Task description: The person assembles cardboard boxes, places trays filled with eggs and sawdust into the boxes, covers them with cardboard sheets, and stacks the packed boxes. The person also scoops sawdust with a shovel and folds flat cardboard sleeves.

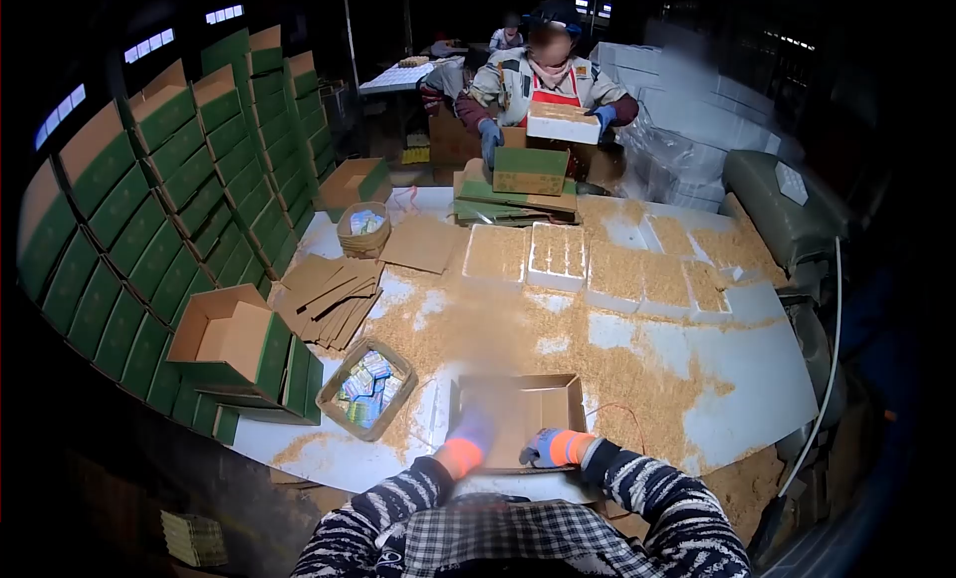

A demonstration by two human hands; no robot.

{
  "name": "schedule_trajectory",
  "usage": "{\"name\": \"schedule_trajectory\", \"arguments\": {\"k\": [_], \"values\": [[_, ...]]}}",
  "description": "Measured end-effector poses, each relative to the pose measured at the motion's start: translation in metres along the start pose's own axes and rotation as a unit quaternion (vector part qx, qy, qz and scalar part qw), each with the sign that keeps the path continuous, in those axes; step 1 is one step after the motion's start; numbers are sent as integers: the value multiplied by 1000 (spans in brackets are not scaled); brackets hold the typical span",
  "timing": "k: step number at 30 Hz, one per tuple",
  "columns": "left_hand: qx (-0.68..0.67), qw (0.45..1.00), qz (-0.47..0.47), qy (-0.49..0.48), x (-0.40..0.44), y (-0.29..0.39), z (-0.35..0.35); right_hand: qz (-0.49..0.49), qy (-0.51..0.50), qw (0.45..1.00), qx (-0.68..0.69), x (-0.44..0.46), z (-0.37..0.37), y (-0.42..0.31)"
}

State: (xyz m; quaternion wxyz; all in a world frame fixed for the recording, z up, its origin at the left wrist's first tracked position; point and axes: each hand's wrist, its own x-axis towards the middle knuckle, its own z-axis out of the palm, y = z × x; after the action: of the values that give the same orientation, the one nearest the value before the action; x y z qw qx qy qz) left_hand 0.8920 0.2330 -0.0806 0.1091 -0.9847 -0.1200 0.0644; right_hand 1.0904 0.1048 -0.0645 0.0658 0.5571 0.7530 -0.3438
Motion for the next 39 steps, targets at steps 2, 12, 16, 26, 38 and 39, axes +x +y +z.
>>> {"name": "schedule_trajectory", "arguments": {"k": [2,12,16,26,38,39], "values": [[-96,995,-26,-26,-8,-3,-22,-41,51,994,93,-15,3,15],[-787,543,-293,11,-66,-55,28,103,370,643,663,-49,29,68],[-679,672,-285,84,-27,-1,74,144,325,819,449,-10,45,61],[-711,616,-216,262,-111,-53,26,-3,421,642,641,10,-49,-46],[-480,342,-489,644,-431,-398,24,-268,378,490,739,233,-240,-315],[-527,305,-487,626,-440,-409,53,-265,375,482,746,259,-242,-335]]}}
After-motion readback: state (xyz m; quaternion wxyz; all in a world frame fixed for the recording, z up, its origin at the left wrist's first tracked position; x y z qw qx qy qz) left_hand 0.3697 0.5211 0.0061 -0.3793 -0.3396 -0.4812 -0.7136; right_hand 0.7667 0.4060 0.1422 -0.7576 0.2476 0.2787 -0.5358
